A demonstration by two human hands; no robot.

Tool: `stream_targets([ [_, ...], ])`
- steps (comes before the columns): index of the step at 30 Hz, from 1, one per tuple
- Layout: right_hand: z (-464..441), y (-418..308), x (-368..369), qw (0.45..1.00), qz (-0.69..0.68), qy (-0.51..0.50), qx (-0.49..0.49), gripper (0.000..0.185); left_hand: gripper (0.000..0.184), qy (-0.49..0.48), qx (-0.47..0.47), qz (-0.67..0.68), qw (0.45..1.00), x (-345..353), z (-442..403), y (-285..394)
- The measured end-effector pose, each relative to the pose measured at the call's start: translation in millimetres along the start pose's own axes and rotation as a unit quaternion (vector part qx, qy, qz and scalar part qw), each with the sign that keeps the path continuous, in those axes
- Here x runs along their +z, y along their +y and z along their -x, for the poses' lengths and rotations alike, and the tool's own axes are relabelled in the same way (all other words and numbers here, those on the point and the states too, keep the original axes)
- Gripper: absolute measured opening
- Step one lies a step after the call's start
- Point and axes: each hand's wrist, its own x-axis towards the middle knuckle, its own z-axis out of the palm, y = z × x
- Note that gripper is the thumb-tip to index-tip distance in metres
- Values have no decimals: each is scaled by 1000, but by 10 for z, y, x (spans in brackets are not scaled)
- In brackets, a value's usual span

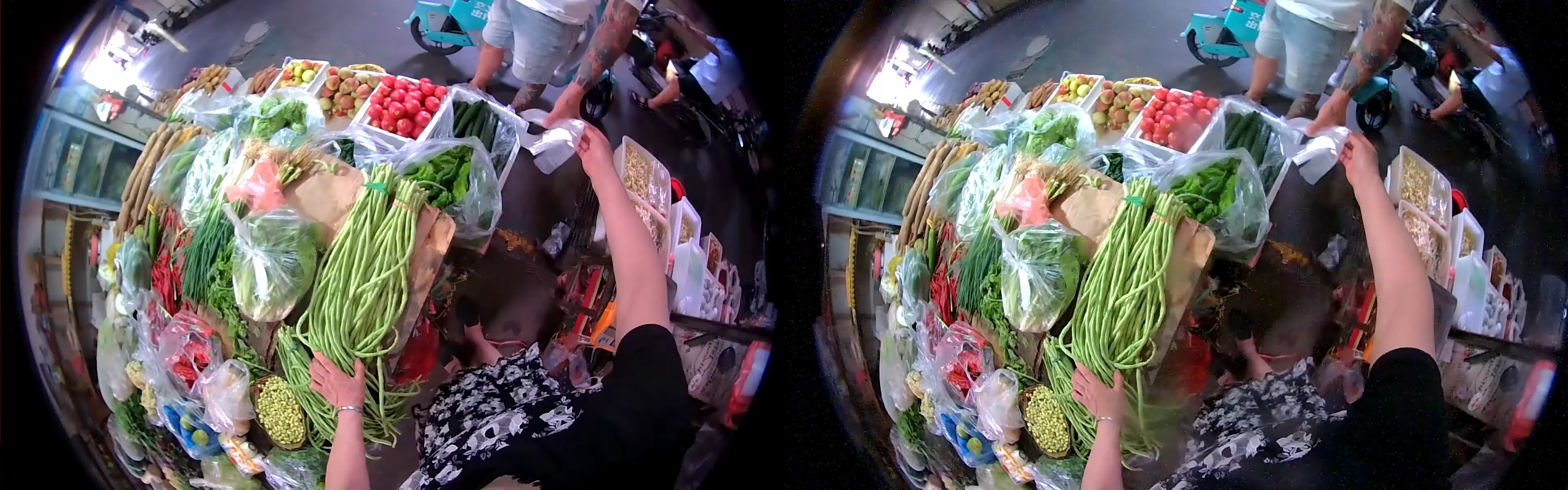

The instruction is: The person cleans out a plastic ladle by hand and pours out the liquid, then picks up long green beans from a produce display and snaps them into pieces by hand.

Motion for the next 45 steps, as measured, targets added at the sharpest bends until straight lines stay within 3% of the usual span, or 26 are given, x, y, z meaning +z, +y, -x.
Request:
stream_targets([
  [1, -74, 15, -46, 1000, -12, 18, -3, 24, 99, -9, 1, 11, 1000, -52, 1, 17],
  [3, -255, 71, -235, 998, -52, -27, 9, 32, 102, -44, -23, -4, 999, -1, -2, 30],
  [4, -140, 17, -228, 994, -55, -96, 1, 32, 102, -48, -39, -15, 998, 77, 30, -36],
  [6, 75, 75, -268, 993, -69, -96, -4, 31, 100, -75, -44, 15, 996, -46, 14, -38],
  [7, 311, 71, -147, 997, -46, -44, 33, 30, 98, -58, -35, 25, 997, -57, 23, -42],
  [8, 248, 445, -412, 980, 13, -111, 164, 25, 97, -89, -46, 68, 993, -187, -4, -58],
  [12, 1610, 962, -245, 921, 118, -296, 225, 19, 95, -62, -53, 79, 994, -220, -22, -78],
  [15, 2375, 1485, -452, 888, 168, -275, 328, 30, 95, -32, -42, 87, 995, -242, -10, -91],
  [17, 2867, 1538, -441, 842, 239, -277, 396, 29, 97, -70, -42, 126, 989, -296, -24, -126],
  [19, 3262, 1443, -422, 796, 283, -287, 451, 27, 87, -67, -41, 142, 987, -367, -46, -249],
  [21, 3429, 1357, -528, 753, 305, -309, 495, 27, 65, -109, -79, 215, 967, -469, -180, -456],
  [22, 3457, 1319, -605, 753, 307, -310, 492, 27, 44, -57, -111, 280, 952, -547, -262, -571],
  [23, 3467, 1275, -685, 760, 320, -290, 485, 27, 36, -2, -141, 357, 923, -511, -361, -717],
  [24, 3475, 1237, -771, 767, 333, -269, 478, 27, 30, 106, -118, 343, 926, -367, -459, -852],
  [25, 3466, 1203, -852, 769, 332, -269, 475, 27, 30, 109, -116, 345, 925, -210, -578, -958],
  [27, 3362, 1153, -1053, 814, 307, -194, 453, 23, 26, 69, -115, 226, 965, -8, -809, -1067],
  [28, 3341, 1099, -1123, 833, 294, -173, 436, 22, 26, 72, -111, 230, 964, -50, -858, -1020],
  [30, 3317, 1029, -1261, 846, 304, -145, 413, 21, 26, -87, -185, 78, 976, -99, -968, -889],
  [35, 3404, 942, -1829, 863, 295, -104, 396, 27, 36, -110, -237, 124, 957, 197, -1123, -865],
  [36, 3472, 917, -1890, 857, 302, -93, 407, 19, 40, -90, -237, 143, 957, 129, -1105, -885],
  [39, 3683, 869, -1973, 841, 320, -69, 430, 19, 55, -19, -218, 200, 955, -259, -999, -985],
  [41, 3782, 861, -1993, 835, 322, -69, 441, 20, 57, 2, -200, 305, 931, -538, -861, -1110],
  [43, 3844, 923, -1957, 835, 301, -96, 451, 21, 52, 126, -137, 344, 921, -550, -791, -1302],
  [45, 3840, 1029, -1997, 838, 302, -125, 437, 21, 53, 128, -113, 440, 881, -876, -666, -1345],
])
